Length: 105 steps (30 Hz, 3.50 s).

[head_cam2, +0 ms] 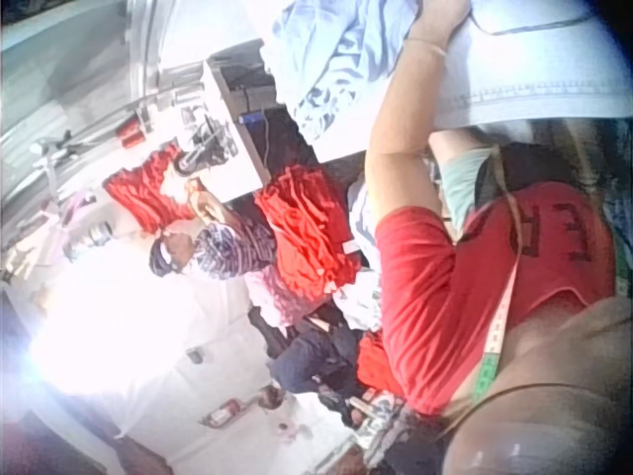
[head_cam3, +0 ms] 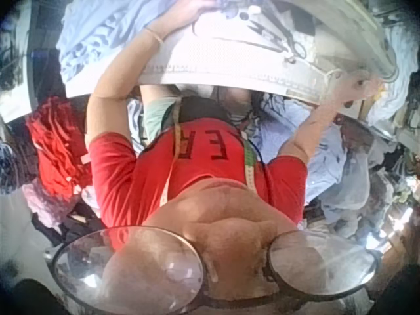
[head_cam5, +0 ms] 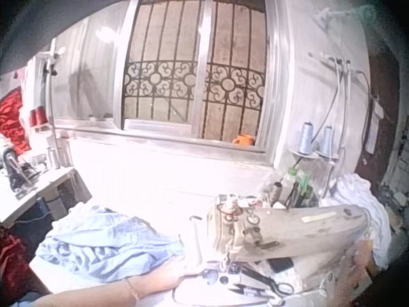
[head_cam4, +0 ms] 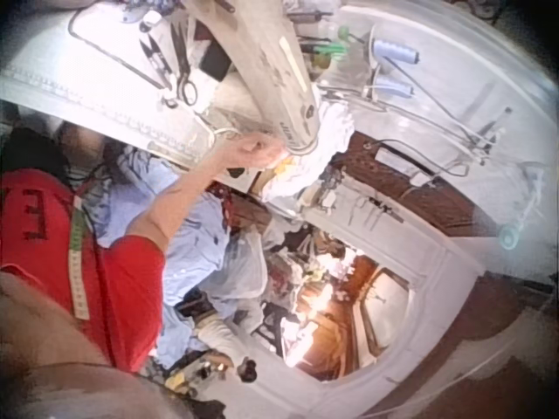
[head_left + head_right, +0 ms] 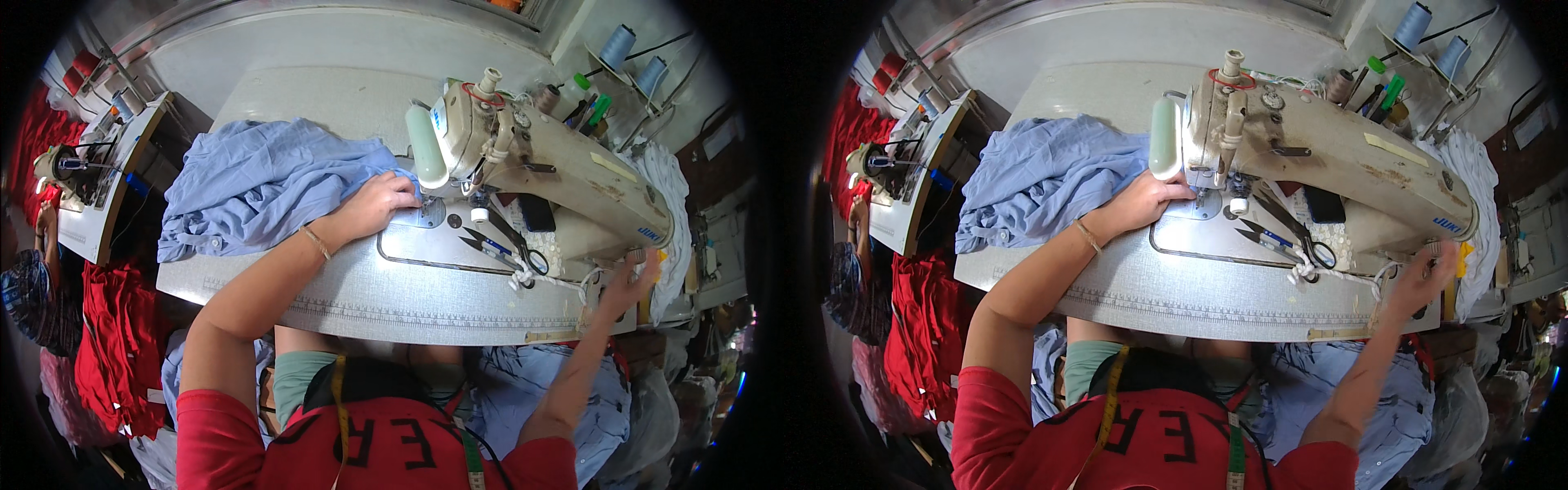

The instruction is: The person sews the collar of a light-blue shirt using a sewing machine and then folds the garment on the work surface.

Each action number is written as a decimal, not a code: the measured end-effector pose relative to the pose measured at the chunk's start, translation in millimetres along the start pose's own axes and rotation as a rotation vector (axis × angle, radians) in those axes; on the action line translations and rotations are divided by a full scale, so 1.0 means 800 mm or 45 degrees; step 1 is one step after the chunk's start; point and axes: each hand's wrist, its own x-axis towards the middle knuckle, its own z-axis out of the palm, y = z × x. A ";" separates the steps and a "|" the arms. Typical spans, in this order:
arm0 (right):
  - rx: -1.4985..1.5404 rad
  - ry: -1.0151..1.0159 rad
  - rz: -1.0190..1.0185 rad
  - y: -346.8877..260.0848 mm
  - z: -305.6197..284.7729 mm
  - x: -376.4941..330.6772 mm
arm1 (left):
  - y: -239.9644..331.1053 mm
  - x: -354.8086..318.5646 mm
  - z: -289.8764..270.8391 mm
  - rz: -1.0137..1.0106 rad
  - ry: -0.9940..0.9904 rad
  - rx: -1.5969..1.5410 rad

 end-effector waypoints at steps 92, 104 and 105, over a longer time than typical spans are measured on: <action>1.531 -1.686 0.983 -0.370 0.075 -0.040 | 0.058 -0.079 -0.065 -0.802 0.066 -1.257; 1.636 -1.157 0.649 -0.375 0.072 -0.067 | 0.119 -0.111 -0.065 -0.728 0.328 -0.708; 1.622 -1.139 0.597 -0.374 0.071 -0.069 | 0.123 -0.116 -0.062 -0.737 0.349 -0.756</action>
